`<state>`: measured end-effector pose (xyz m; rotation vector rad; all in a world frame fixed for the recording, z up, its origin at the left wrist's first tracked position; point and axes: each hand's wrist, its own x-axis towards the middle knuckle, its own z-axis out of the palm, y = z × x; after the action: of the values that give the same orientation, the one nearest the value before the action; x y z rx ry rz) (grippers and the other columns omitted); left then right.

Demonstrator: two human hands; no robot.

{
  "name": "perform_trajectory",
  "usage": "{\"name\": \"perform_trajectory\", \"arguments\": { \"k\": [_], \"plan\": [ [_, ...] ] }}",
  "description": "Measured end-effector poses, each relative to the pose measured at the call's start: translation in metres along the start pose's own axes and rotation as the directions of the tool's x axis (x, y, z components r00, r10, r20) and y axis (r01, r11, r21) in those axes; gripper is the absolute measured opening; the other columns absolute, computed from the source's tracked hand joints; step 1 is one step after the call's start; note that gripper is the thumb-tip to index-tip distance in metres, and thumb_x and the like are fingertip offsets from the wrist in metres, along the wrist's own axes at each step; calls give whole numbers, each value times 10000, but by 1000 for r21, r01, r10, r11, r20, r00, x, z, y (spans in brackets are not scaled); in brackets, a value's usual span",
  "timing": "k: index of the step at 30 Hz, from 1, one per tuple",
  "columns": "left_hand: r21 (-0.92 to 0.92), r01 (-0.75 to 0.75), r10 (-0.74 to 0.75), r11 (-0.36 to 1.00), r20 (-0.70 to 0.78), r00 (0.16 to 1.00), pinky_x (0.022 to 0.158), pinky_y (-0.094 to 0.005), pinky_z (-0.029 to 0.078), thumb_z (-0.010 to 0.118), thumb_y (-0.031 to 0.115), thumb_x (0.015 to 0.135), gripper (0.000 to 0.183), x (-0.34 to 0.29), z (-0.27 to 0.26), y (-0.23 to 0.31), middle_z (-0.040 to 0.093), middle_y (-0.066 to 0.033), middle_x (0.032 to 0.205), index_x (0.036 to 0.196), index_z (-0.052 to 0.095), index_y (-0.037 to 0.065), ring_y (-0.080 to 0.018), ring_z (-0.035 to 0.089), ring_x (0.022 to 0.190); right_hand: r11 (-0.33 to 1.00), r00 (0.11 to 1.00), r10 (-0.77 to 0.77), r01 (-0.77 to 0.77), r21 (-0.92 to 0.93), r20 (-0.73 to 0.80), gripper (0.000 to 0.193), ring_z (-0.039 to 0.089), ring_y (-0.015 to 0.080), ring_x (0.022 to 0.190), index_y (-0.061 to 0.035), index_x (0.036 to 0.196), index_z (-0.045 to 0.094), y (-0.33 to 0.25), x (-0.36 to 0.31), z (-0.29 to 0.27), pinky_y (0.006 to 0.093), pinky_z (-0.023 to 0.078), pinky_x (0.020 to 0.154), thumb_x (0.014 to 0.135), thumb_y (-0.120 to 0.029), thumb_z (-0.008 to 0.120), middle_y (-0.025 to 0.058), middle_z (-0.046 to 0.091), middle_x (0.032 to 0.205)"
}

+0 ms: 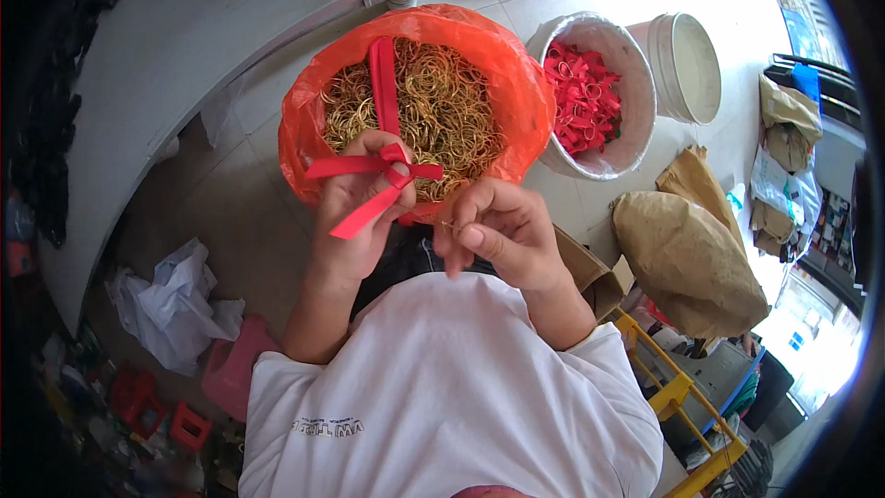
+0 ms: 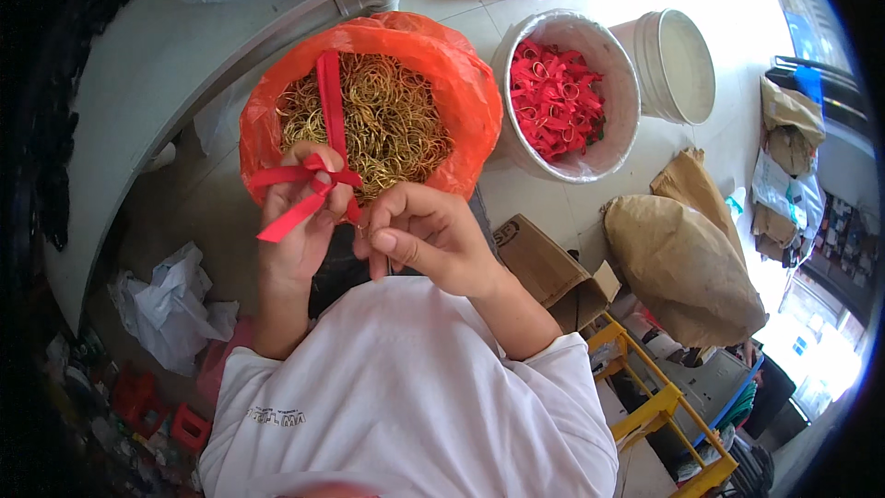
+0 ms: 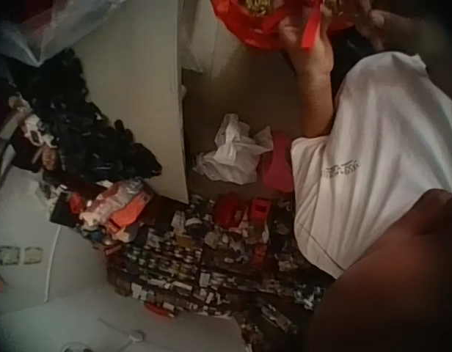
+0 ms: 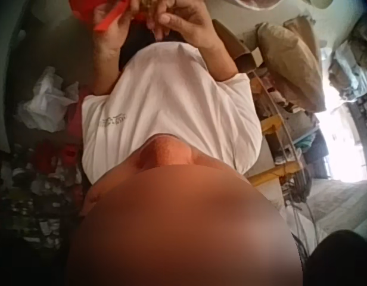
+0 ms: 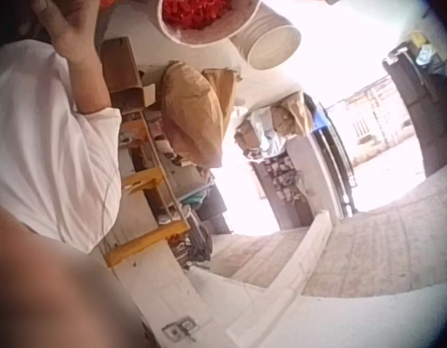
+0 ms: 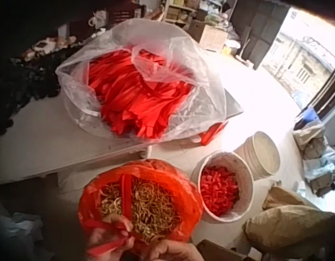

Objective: The person ties red ribbons onto small gold-colored metal rings by hand.

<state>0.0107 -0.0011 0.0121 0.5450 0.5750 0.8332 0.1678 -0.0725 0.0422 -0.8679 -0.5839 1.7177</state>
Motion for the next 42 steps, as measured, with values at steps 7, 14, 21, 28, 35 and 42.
{"name": "perform_trajectory", "arguments": {
  "k": [7, 14, 21, 28, 35, 42],
  "plan": [
    [-24, 210, -205, 977, 130, 970, 559, -193, 377, 592, 93, 849, 191, -6, -1, -7, 552, -12, 906, 1005, 495, 44, -51, 477, 696, 798, 980, -175, 82, -597, -99, 96, 423, 20, 586, 28, 861, 531, -22, 9, 0, 178, 296, 497, 854, -61, 569, 5, 538, 729],
    [190, 254, -302, 948, 291, 908, 679, -226, 476, 658, 34, 782, 154, -6, -3, -2, 606, -32, 841, 921, 600, 1, -98, 581, 773, 950, 997, -8, -16, -310, -75, 119, 500, 21, 635, 15, 879, 547, -20, 24, -10, 186, 395, 518, 842, -85, 600, 11, 572, 728],
    [216, -6, 21, 976, -67, 998, 657, -210, 489, 658, 23, 781, 142, -8, 7, 3, 630, -47, 831, 907, 602, -12, -90, 595, 725, 554, 932, -362, 210, -806, -6, 271, 619, 112, 695, 9, 1068, 589, -8, 7, 1, 220, 499, 570, 803, -26, 632, 93, 640, 843],
    [445, -156, 88, 882, 171, 981, 684, -232, 489, 643, -11, 777, 132, -7, -4, 6, 618, -64, 842, 896, 587, -12, -101, 598, 765, 954, 994, -27, -6, -299, -106, 123, 622, 122, 615, 77, 914, 589, -21, 4, 5, 209, 510, 540, 799, 37, 610, 127, 639, 754],
    [205, -21, -75, 979, 447, 892, 769, -247, 467, 641, 15, 779, 138, -5, -7, 8, 587, -72, 902, 896, 569, 5, -107, 575, 870, 934, 994, 106, -105, -340, -15, 110, 585, 77, 585, 17, 799, 548, -29, 6, 2, 200, 473, 489, 791, -13, 654, 53, 605, 687],
    [510, -196, 63, 838, 266, 962, 780, -246, 457, 617, -8, 758, 181, -3, 1, 7, 562, -67, 909, 927, 555, 9, -119, 570, 847, 592, 988, -156, 107, -799, 17, 120, 545, 68, 518, -1, 795, 559, -22, 9, 7, 205, 425, 464, 752, -5, 671, 43, 582, 652]
  ]
}}
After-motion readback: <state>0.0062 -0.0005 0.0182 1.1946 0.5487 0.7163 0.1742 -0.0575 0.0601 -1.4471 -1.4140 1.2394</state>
